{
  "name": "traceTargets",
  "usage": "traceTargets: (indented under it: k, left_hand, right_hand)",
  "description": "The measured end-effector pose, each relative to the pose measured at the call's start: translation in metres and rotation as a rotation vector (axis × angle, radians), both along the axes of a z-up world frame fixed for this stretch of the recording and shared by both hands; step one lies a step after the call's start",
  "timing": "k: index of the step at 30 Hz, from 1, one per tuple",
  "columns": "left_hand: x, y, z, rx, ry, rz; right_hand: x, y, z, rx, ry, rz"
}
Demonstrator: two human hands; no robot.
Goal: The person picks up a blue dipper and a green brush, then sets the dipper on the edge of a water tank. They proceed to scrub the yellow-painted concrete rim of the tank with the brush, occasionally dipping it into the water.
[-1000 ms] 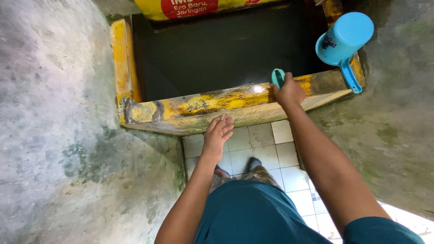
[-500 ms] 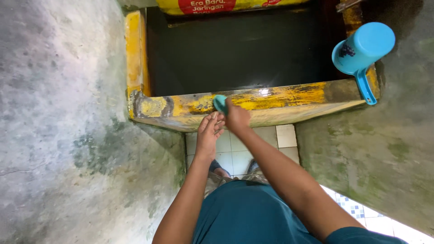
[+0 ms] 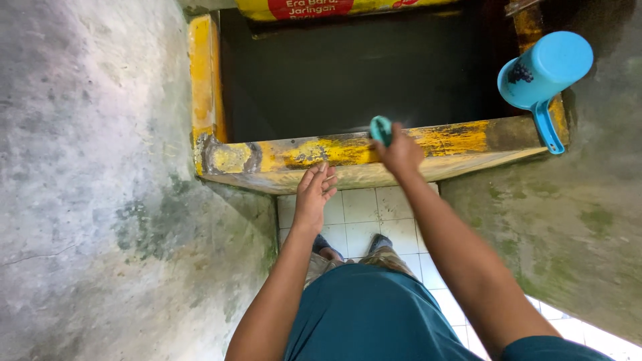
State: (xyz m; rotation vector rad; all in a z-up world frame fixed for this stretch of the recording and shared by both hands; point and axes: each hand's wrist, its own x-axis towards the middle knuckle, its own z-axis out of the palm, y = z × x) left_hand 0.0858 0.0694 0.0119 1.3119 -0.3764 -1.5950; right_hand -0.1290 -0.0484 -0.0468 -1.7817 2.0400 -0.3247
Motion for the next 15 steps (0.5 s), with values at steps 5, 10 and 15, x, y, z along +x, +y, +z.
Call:
traceTargets:
  k: [5,10,15]
  left_hand:
    - [0.001,0.002,0.005,0.006,-0.002,-0.038]
    - [0.01,0.01,0.008,0.036,-0.015,-0.022]
    - [0.027,0.014,0.003,0.026,0.004,0.038]
  right_hand:
    - [-0.024,-0.008,-0.001,-0.056,0.099,-0.025]
    - [0.001,0.002,-0.008,-0.105,0.08,0.023]
    - [0.083,0.028,-0.016,-0.04,-0.037,0.16]
